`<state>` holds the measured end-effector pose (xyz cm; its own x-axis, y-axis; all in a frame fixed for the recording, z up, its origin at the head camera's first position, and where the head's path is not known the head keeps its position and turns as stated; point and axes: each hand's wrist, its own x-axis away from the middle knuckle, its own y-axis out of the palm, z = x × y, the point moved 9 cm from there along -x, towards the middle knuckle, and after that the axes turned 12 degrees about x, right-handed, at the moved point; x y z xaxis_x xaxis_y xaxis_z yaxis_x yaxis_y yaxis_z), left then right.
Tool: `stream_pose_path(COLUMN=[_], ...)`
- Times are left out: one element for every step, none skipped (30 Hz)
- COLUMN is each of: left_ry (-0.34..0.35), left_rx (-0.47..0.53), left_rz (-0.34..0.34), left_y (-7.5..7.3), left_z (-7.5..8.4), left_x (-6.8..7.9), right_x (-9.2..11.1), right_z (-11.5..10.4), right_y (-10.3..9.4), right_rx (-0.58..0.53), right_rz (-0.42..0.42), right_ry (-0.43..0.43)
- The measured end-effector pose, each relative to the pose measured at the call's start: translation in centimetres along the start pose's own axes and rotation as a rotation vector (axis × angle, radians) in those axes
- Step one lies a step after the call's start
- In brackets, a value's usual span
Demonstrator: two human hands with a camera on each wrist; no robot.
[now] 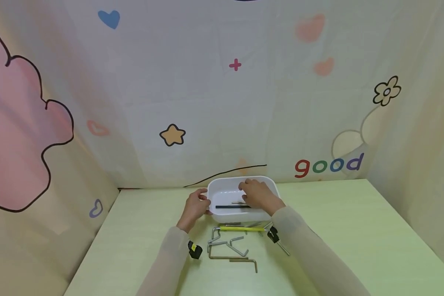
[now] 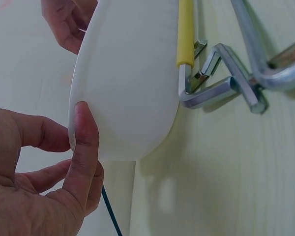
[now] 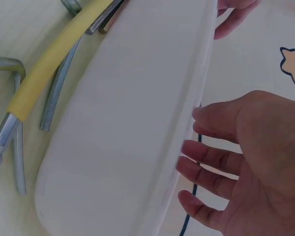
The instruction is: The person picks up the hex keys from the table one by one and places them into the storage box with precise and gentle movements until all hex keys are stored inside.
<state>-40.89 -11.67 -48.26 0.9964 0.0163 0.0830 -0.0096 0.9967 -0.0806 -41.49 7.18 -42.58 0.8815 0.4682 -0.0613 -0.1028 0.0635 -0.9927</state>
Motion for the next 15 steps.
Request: stream_pose_path(left_ry=[0.001,0.002,0.000,-0.003,-0.004,-0.004,-0.004,-0.004,-0.002,0.003,0.008,0.010,0.009,0.006,0.003], left_rx=[0.001,0.001,0.002,0.003,0.004,0.001,-0.002,-0.004,-0.006,-0.010,-0.012,-0.014,-0.013,-0.012,-0.010], left_rz=[0.000,0.000,0.001,0.001,-0.002,-0.006,-0.009,-0.012,-0.014,-0.015,-0.011,-0.007,-0.002,0.001,0.004], left_y=[0.0,0.1,0.1,0.1,0.2,0.3,0.4,0.4,0.5,0.5,0.5,0.4,0.4,0.3,0.3], left_z=[0.0,0.0,-0.1,-0.2,-0.3,-0.4,-0.4,-0.5,-0.4,-0.4,-0.3,-0.2,-0.1,-0.1,-0.2], left_x=[0.0,0.0,0.0,0.0,0.0,0.0,-0.1,-0.1,-0.2,-0.2,-0.2,-0.2,-0.2,-0.1,-0.1], right_x=[0.2,0.4,0.7,1.0,1.2,1.5,1.8,2.1,2.3,2.5,2.8,3.0,3.2,3.5,3.7], right_z=[-0.1,-0.3,-0.4,-0.5,-0.6,-0.6,-0.7,-0.7,-0.8,-0.8,-0.9,-1.0,-1.1,-1.2,-1.4], right_y=[-0.2,-0.4,-0.6,-0.8,-0.9,-1.1,-1.2,-1.4,-1.6,-1.8,-2.0,-2.3,-2.5,-2.7,-2.9], right_rx=[0.002,-0.001,0.001,0.001,0.002,0.003,0.006,0.007,0.012,0.012,0.017,0.018,0.022,0.028,0.033], right_rz=[0.006,0.012,0.020,0.025,0.026,0.031,0.037,0.043,0.050,0.060,0.072,0.088,0.097,0.108,0.119], right_ry=[-0.001,-0.003,-0.006,-0.009,-0.009,-0.010,-0.011,-0.011,-0.010,-0.009,-0.010,-0.016,-0.021,-0.026,-0.032])
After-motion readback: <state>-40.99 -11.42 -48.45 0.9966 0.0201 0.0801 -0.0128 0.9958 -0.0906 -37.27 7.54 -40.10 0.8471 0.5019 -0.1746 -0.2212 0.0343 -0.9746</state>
